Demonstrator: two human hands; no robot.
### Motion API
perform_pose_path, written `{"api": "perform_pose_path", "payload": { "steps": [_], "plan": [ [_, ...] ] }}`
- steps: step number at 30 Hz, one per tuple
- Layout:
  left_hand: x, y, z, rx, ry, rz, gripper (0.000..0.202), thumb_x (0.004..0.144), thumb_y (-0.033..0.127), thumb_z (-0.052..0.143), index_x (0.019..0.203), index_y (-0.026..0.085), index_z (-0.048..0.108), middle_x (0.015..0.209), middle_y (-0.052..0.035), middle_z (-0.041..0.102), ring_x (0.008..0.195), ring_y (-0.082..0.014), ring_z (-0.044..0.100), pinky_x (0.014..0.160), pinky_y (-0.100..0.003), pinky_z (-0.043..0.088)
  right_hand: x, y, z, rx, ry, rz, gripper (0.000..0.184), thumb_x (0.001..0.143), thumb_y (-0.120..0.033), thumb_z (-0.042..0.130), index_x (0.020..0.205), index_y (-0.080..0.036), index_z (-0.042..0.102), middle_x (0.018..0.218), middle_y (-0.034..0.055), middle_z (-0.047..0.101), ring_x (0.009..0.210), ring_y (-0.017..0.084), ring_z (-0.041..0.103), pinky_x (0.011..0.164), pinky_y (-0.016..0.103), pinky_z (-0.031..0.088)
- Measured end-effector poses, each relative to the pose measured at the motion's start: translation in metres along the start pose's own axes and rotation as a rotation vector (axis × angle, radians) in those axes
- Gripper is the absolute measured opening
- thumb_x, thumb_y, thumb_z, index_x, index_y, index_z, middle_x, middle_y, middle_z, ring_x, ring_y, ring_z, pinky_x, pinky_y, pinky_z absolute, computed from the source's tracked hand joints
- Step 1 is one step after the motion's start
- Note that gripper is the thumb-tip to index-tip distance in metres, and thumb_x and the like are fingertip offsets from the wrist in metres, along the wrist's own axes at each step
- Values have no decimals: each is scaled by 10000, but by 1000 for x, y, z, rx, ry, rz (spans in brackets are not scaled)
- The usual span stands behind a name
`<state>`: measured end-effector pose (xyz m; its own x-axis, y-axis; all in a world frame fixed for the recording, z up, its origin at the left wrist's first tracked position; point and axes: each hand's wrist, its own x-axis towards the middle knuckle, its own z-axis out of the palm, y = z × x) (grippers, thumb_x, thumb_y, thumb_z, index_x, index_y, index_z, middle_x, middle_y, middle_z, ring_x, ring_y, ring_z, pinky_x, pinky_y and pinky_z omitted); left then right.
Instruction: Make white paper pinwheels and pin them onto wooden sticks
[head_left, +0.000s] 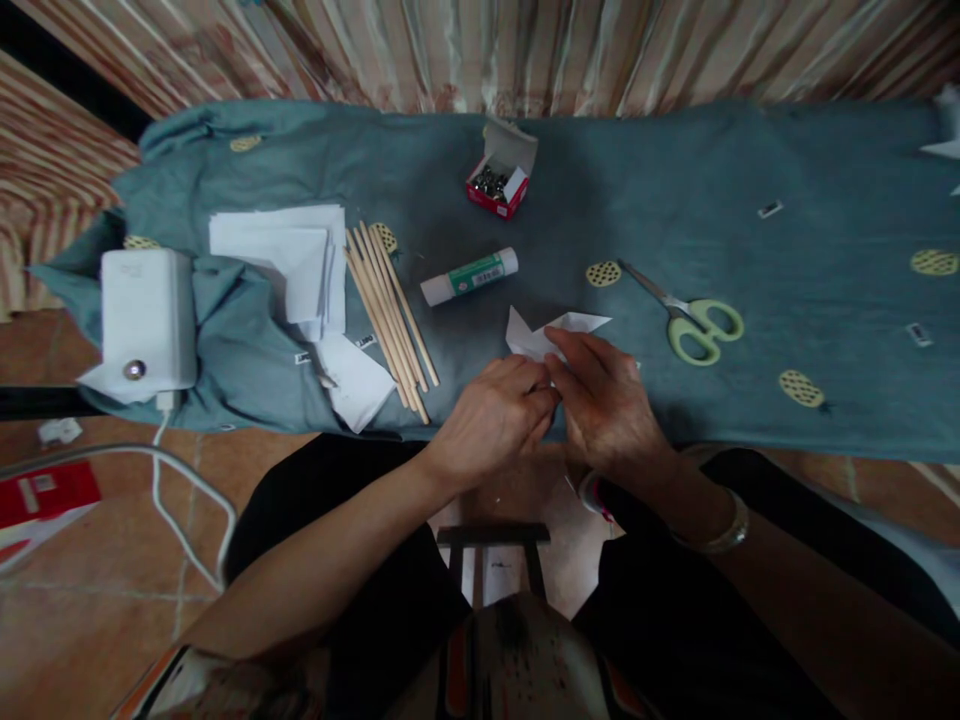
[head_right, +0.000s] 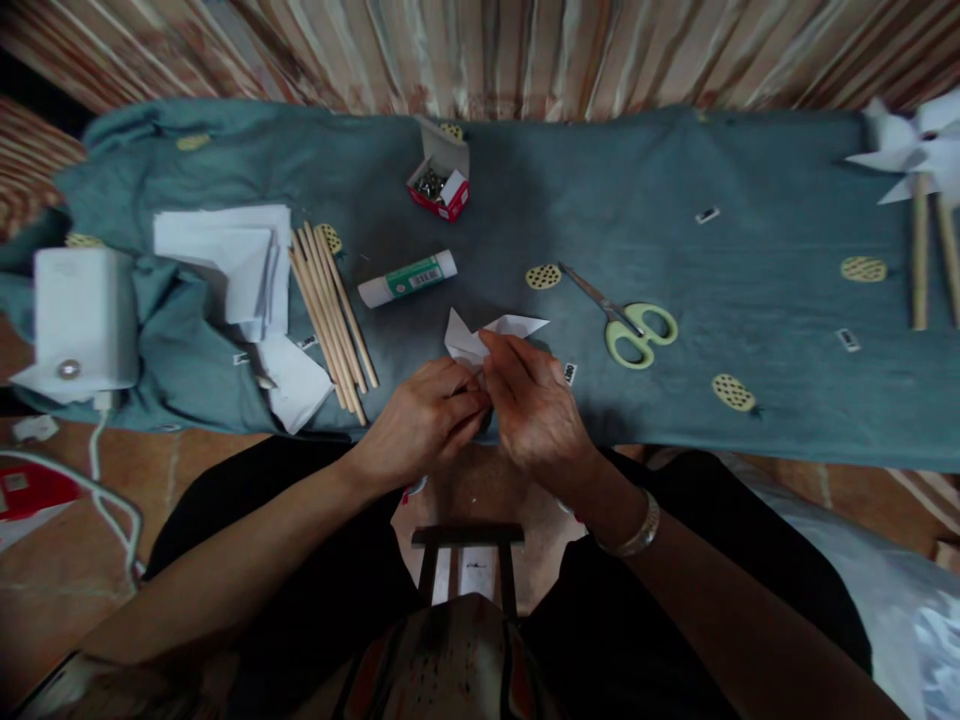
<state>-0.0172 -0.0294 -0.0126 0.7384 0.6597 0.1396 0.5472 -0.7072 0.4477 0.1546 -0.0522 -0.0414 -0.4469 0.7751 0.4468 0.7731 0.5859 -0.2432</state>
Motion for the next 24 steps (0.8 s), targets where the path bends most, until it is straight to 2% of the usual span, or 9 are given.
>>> {"api": "perform_pose_path", "payload": {
  "steps": [3,8,12,15,20,24],
  "plan": [
    [0,1,-1,-6,6,-10,233,935,192,467,884,120,683,903,-83,626,856,-200,543,773,-328,456,-1,2,-4,-27,-14,18,347,925,-128,422,1263,-166,488,1326,180,567,1211,308,532,910,490,490],
    [-1,2,-1,11,4,-6,260,948,213,450,898,127,690,874,-78,614,859,-204,544,781,-335,449,0,6,-20,38,-24,137,449,915,-141,413,1340,-288,429,1379,108,533,1263,300,513,971,503,469],
    [-2,0,0,-6,15,-11,272,955,213,434,908,132,689,876,-77,615,860,-197,550,784,-328,449,4,8,-28,108,-33,312,394,921,-250,460,1311,-200,490,1206,146,649,1135,317,598,943,513,498],
    [-3,-1,2,-19,40,-7,265,950,213,444,894,132,690,870,-81,616,864,-199,556,793,-330,457,6,9,-29,157,-59,419,424,893,-312,527,1293,-172,513,1058,127,703,993,297,654,868,487,541],
    [-3,-5,2,-154,133,-17,231,939,218,492,923,131,705,855,-75,629,853,-183,588,794,-311,483,9,11,-31,279,-59,579,499,821,-328,625,1290,-193,522,991,84,722,797,240,682,731,411,584],
    [-2,-13,-2,-340,280,-128,207,924,228,528,931,141,716,874,-68,654,865,-164,618,805,-293,498,9,12,-29,406,-40,658,527,792,-315,642,1288,-183,523,995,81,719,750,211,671,694,384,590]
  ]
}}
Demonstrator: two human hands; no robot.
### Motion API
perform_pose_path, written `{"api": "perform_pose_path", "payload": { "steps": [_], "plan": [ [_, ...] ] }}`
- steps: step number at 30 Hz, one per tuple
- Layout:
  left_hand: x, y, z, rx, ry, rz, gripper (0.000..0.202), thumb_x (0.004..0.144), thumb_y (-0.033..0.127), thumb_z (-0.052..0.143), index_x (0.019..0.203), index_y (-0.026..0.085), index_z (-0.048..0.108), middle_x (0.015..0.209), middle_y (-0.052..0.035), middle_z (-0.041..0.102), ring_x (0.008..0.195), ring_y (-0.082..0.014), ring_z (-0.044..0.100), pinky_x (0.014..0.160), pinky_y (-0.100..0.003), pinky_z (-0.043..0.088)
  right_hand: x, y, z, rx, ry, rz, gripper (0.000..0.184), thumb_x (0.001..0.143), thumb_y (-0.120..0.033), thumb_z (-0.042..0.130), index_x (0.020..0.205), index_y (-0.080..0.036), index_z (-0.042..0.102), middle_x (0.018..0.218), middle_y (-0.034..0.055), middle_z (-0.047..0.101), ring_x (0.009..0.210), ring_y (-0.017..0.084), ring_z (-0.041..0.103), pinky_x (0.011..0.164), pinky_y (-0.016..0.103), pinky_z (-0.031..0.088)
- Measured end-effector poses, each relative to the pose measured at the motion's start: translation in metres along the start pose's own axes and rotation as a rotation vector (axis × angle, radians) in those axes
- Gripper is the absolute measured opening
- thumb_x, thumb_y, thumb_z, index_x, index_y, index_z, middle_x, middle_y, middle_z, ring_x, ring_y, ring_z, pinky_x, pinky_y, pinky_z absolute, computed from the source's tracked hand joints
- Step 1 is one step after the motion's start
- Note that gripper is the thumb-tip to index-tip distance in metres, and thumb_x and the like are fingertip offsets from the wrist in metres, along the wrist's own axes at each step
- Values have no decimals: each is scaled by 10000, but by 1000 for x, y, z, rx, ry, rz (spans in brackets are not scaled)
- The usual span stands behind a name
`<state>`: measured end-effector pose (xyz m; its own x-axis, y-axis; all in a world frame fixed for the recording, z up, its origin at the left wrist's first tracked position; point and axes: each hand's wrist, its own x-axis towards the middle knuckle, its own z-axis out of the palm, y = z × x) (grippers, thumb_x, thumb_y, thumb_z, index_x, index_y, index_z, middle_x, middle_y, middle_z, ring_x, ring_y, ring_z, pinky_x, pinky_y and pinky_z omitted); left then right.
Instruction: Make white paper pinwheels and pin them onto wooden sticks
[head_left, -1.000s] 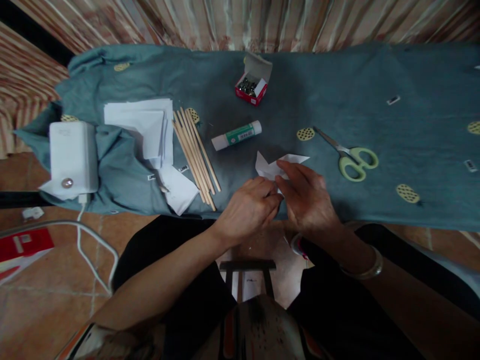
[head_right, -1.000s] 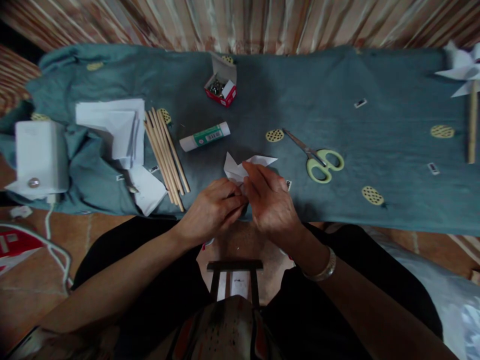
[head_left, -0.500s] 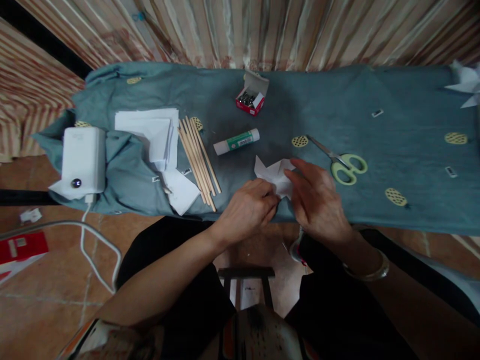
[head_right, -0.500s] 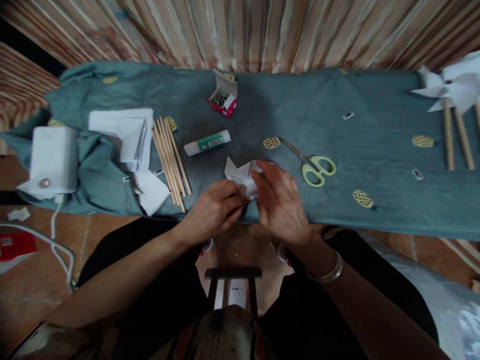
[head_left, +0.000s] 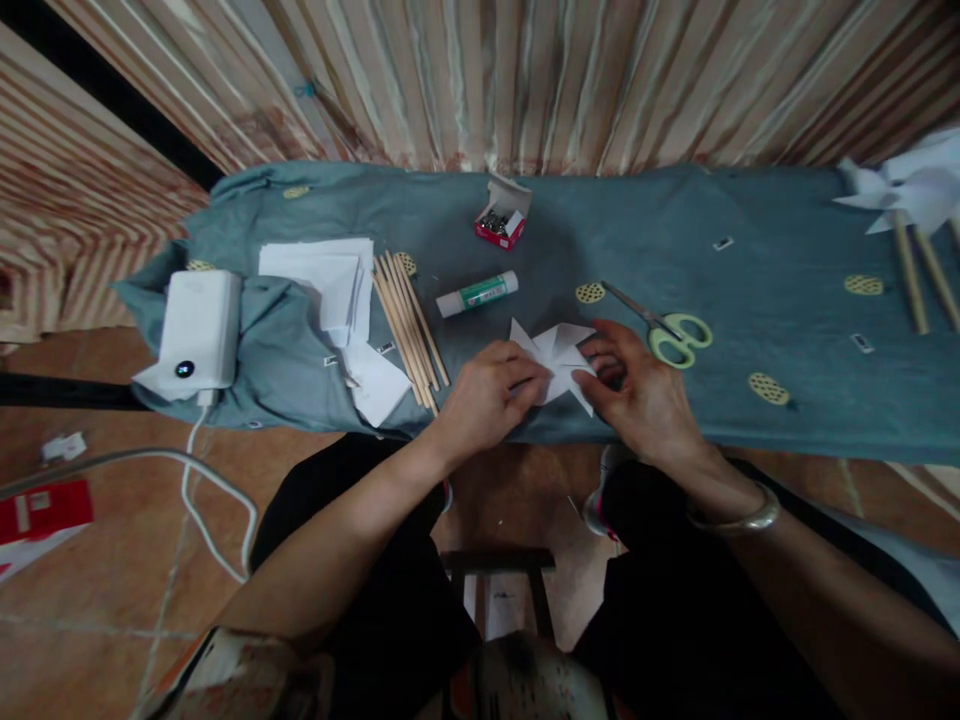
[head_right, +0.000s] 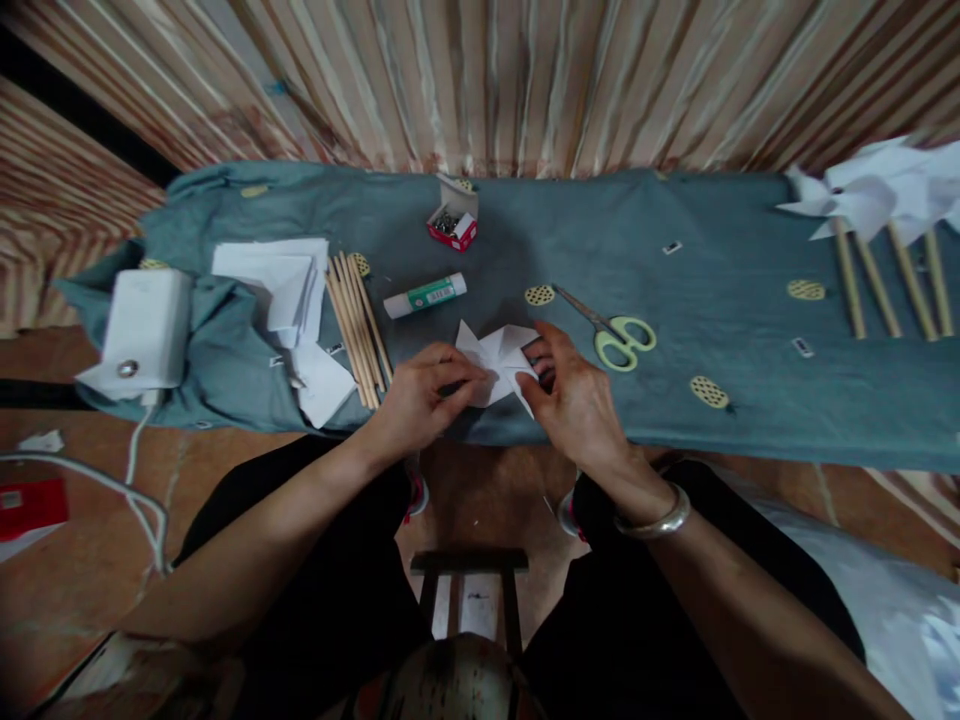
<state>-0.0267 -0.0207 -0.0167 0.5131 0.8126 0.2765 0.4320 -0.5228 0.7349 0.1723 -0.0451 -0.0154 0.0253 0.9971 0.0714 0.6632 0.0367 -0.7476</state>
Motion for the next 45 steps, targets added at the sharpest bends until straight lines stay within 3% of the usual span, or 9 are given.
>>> {"api": "perform_pose_path", "payload": {
  "steps": [3,7,11,14,19,25,29,34,45],
  "plan": [
    [5,-7,-5,-98,146,-119,215,868,236,604,1050,158,687,1022,-81,655,944,-176,622,861,-322,497,0,4,3,122,16,33,520,776,-313,655,1268,-192,536,990,76,718,719,190,658,690,380,589],
    [10,-16,-3,-237,315,-248,599,763,280,722,1317,193,509,1346,-138,531,1140,-230,566,959,-401,465,5,11,7,291,72,55,518,737,-299,695,1223,-180,562,955,69,719,706,169,660,681,352,587],
    [13,-22,9,-465,295,-402,758,729,320,755,1392,192,410,1393,-169,505,1238,-267,525,986,-425,453,13,16,8,446,97,61,492,698,-295,728,1163,-212,589,909,43,724,726,169,683,682,337,590],
    [17,-19,13,-680,284,-458,828,672,297,792,1395,171,408,1324,-169,567,1131,-248,600,936,-397,485,18,17,5,514,93,36,488,690,-335,745,1144,-225,602,914,45,724,799,196,704,741,377,596],
    [21,1,7,-1037,209,-577,473,637,311,804,1038,103,665,963,-98,726,826,-168,669,808,-303,507,17,12,-2,525,99,4,470,704,-352,763,1136,-240,616,958,47,728,854,205,710,801,402,594],
    [22,11,8,-1118,132,-746,215,607,267,811,680,106,688,647,-25,688,573,-104,595,612,-235,454,11,3,-4,478,68,-46,448,760,-321,720,1185,-249,599,999,45,727,872,191,704,814,380,596],
    [21,9,9,-1090,162,-758,168,637,245,787,657,111,687,638,-21,687,552,-100,589,580,-232,438,2,-16,-17,294,106,-136,439,790,-278,687,1217,-255,588,1207,82,659,1045,242,665,843,421,586],
    [23,11,8,-1102,208,-736,154,645,237,779,696,115,698,693,-29,710,603,-109,618,622,-240,464,-10,-38,-33,-34,116,-382,194,833,-220,635,1025,-244,655,1481,82,419,1334,324,462,1041,538,452],
    [23,18,11,-1063,192,-693,145,650,243,769,685,121,699,664,-19,698,575,-104,599,597,-235,461,-11,-34,-26,-165,91,-449,63,875,-253,607,852,-244,666,1444,49,472,1368,334,404,983,558,476]
  ]
}}
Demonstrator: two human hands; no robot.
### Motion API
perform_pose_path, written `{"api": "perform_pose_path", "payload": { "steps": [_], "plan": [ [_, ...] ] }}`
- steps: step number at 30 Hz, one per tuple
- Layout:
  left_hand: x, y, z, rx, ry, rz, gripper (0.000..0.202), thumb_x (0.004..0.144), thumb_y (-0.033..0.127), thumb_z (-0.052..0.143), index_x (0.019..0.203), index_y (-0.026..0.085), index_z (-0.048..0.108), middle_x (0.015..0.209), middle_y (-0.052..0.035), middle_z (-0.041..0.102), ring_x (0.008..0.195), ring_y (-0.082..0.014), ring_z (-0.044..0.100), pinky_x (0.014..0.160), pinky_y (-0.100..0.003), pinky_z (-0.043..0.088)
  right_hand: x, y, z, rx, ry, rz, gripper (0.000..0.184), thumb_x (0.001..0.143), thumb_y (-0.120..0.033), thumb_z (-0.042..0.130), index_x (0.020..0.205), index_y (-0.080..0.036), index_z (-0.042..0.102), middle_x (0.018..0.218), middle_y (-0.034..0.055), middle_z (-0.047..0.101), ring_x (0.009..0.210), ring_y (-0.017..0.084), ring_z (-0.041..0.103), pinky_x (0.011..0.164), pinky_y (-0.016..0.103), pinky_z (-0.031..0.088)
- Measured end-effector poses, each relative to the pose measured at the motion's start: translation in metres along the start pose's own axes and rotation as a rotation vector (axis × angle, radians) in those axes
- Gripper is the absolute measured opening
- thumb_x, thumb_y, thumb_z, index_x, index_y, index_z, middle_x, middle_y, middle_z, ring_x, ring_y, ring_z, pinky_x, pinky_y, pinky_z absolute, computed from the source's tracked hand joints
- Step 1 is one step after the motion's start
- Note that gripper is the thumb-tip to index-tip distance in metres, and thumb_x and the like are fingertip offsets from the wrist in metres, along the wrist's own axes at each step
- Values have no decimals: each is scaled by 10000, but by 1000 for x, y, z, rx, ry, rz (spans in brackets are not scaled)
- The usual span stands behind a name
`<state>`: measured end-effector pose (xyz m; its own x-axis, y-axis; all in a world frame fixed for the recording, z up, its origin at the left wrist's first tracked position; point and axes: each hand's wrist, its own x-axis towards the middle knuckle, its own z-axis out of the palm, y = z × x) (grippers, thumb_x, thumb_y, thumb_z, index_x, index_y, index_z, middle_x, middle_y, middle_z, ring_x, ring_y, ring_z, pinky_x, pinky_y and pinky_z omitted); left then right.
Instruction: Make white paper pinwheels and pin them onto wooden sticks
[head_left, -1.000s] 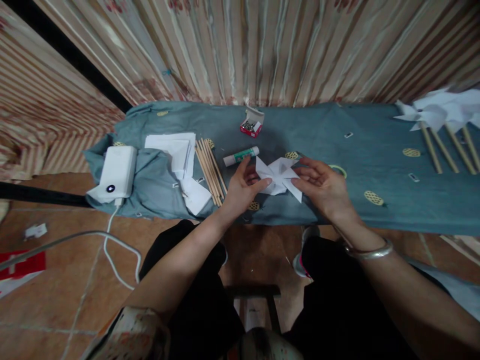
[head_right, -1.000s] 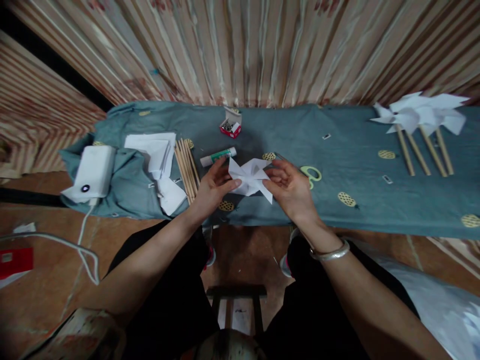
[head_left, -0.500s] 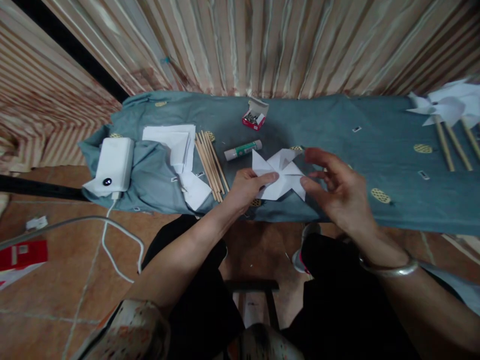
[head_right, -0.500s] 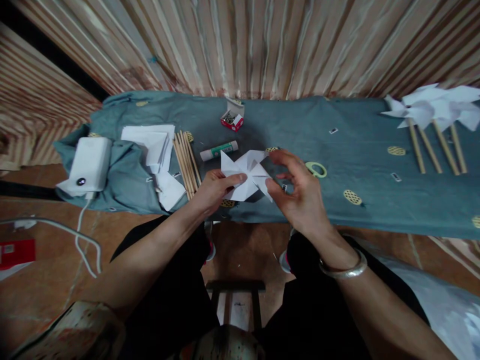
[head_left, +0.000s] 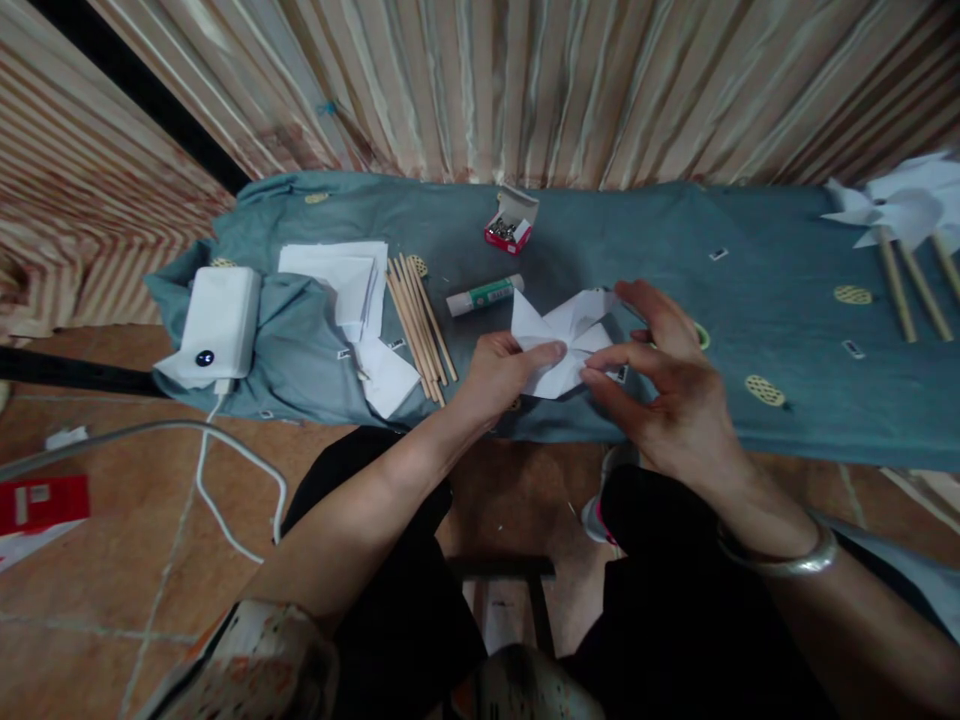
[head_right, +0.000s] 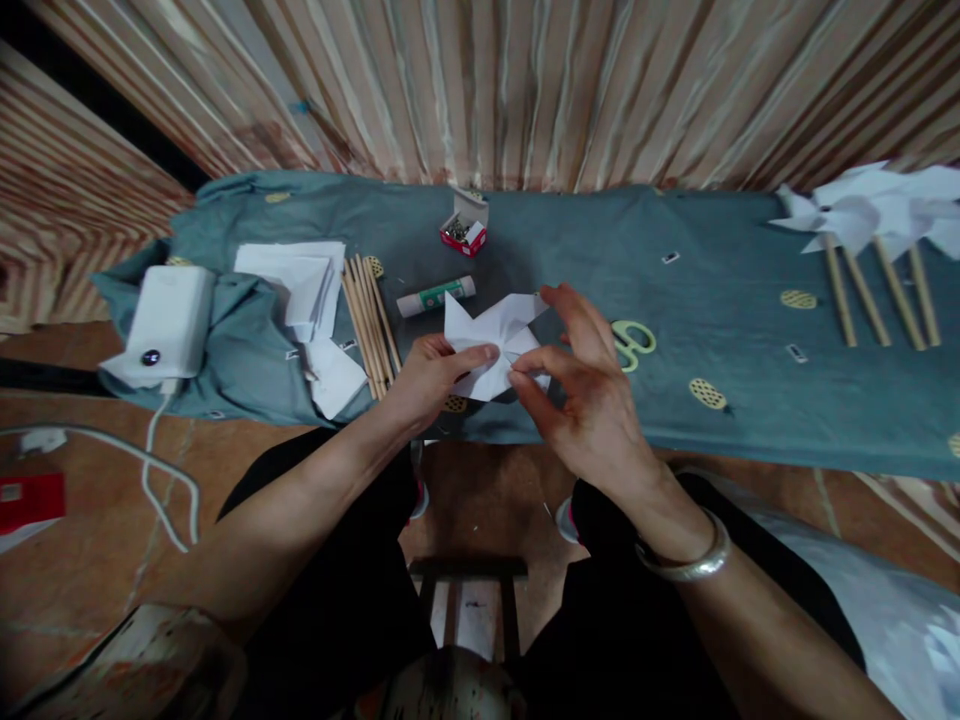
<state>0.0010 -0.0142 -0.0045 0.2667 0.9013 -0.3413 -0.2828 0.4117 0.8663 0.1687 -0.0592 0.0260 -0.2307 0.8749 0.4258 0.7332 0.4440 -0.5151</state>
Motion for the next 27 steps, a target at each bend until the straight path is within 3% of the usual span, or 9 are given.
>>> {"api": "perform_pose_path", "payload": {
  "steps": [10,15,27],
  "plan": [
    [-2,-3,1,101,34,99,126,640,223,771,673,121,704,657,-4,688,597,-107,587,587,-220,433,-1,4,5,-77,29,-25,94,870,-221,594,900,-270,669,1441,33,467,1407,335,338,1037,595,429],
    [-2,-3,2,125,19,133,97,652,208,752,659,123,704,640,1,684,585,-100,579,575,-211,431,0,3,6,-75,81,-42,36,849,-226,628,829,-232,657,1383,82,528,1379,341,391,1096,607,364],
    [-2,-6,1,180,-3,134,106,656,214,762,688,123,717,670,-5,683,599,-103,572,585,-222,432,0,4,10,-100,82,-8,77,858,-207,614,812,-248,660,1353,67,549,1368,333,410,1080,581,411]
  ]
}}
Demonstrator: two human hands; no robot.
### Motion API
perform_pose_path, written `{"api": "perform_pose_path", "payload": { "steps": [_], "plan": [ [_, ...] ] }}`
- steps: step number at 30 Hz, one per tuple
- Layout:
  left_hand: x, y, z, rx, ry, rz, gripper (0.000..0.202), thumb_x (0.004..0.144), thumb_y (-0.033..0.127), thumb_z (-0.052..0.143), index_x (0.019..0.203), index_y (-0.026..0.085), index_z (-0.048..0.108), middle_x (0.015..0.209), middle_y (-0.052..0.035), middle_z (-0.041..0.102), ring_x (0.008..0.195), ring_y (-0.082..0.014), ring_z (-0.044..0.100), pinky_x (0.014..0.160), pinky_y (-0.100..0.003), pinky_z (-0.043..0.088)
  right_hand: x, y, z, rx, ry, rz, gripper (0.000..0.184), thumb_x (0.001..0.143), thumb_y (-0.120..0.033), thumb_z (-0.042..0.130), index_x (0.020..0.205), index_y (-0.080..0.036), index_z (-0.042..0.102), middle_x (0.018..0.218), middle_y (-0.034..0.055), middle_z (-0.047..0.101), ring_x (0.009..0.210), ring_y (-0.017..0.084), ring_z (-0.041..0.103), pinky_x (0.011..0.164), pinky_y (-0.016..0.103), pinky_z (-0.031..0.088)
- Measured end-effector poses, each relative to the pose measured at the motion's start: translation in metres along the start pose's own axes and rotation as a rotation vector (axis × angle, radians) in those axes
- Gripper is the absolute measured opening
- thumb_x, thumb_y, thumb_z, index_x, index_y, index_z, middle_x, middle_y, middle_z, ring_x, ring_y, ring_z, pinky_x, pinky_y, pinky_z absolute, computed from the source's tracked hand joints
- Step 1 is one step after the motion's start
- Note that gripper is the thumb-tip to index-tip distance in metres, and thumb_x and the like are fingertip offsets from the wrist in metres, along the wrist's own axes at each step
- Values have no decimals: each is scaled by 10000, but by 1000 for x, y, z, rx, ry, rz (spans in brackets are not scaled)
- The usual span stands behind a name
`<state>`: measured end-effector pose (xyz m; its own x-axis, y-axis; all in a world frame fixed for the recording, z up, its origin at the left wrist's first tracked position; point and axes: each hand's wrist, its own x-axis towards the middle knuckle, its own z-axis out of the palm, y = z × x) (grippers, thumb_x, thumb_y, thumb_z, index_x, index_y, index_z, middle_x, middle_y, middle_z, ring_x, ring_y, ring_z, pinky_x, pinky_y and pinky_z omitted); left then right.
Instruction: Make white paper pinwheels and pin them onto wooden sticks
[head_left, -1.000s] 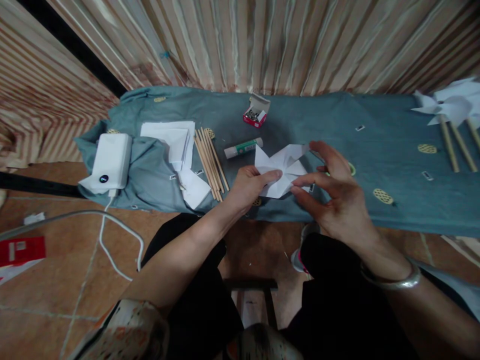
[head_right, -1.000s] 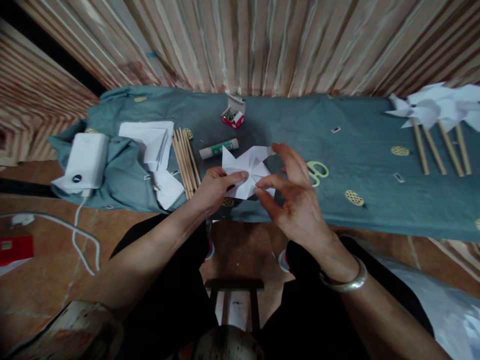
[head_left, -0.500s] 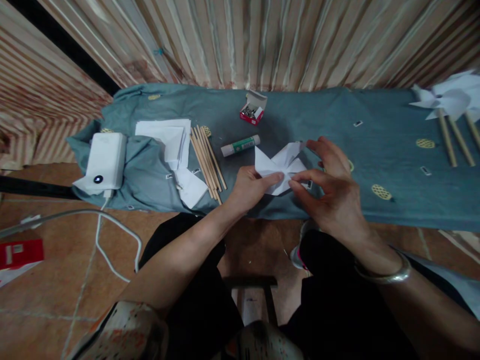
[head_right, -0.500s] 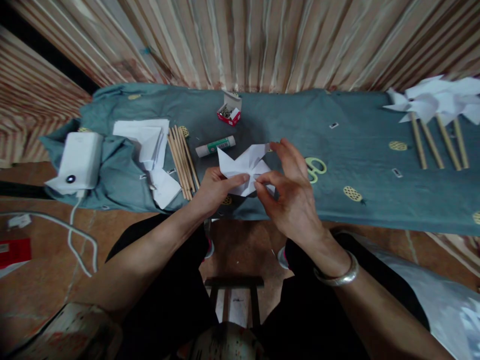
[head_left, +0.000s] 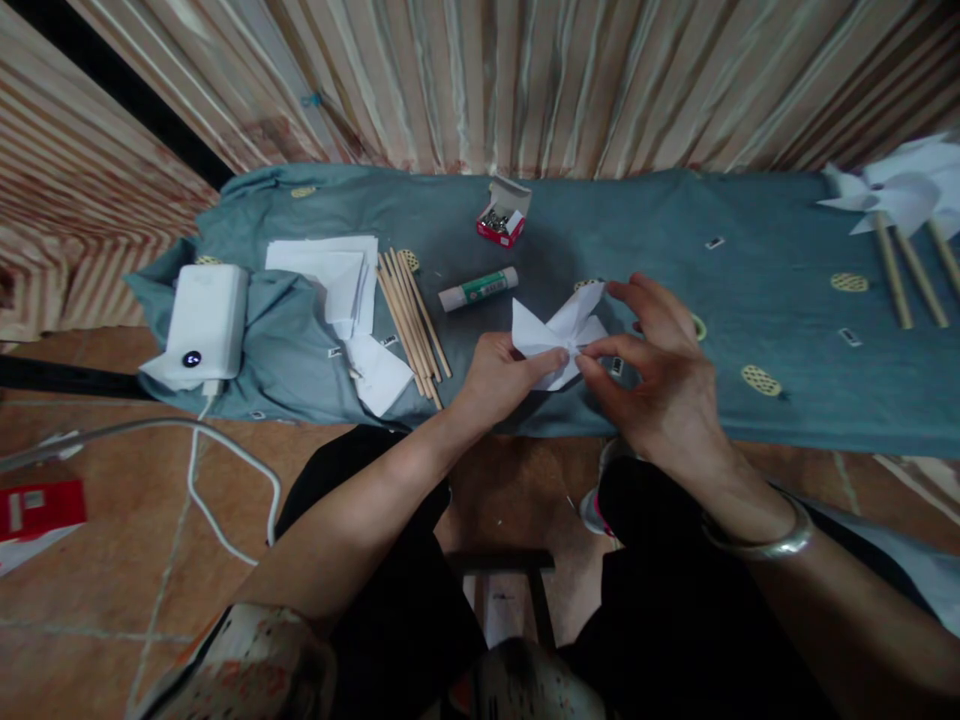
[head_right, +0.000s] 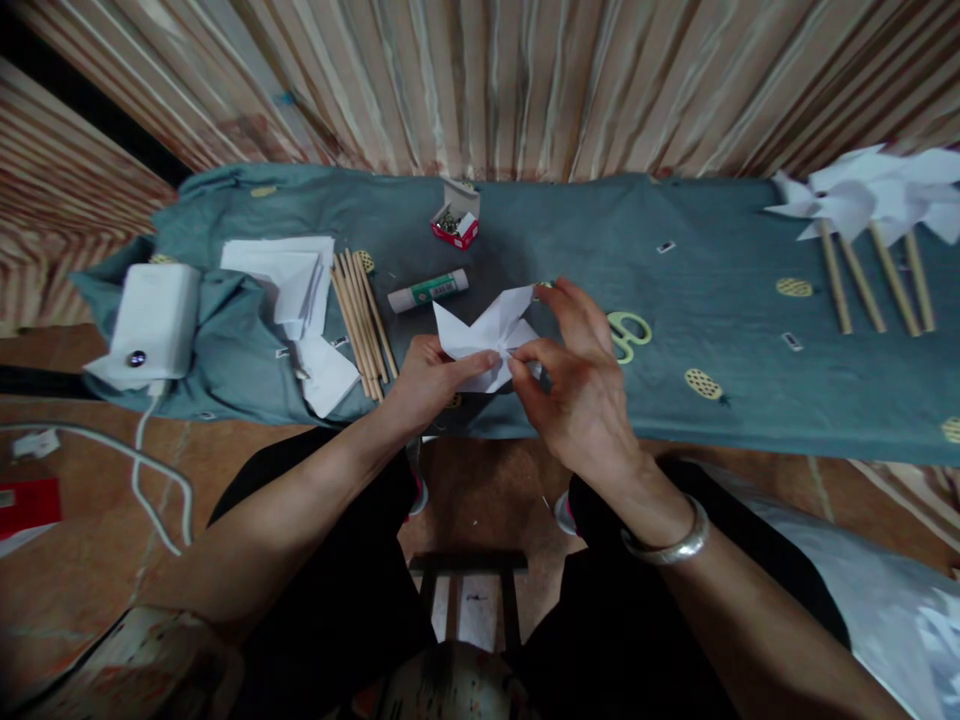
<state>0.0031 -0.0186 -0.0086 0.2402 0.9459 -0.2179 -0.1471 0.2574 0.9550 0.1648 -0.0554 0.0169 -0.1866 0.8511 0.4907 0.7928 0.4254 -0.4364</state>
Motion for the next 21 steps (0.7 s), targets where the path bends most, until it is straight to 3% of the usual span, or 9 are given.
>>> {"api": "perform_pose_path", "payload": {
  "steps": [8,17,21],
  "plan": [
    [1,-1,0,14,-15,28,120,644,231,774,678,131,717,647,3,676,585,-101,562,567,-218,425,0,1,2,21,13,7,108,869,-223,586,807,-251,670,1361,58,559,1369,301,414,1119,543,364],
    [0,-1,0,62,-15,57,97,661,220,764,656,136,715,620,13,658,567,-97,548,548,-213,410,0,-1,4,-22,41,-2,115,853,-202,591,754,-195,649,1292,109,613,1311,298,486,1057,538,435],
    [0,-1,1,55,-8,67,102,659,218,767,649,132,712,617,13,655,565,-95,540,543,-211,406,-1,0,4,26,6,26,85,853,-206,600,801,-220,665,1308,78,601,1321,295,472,1082,536,407]
  ]
}}
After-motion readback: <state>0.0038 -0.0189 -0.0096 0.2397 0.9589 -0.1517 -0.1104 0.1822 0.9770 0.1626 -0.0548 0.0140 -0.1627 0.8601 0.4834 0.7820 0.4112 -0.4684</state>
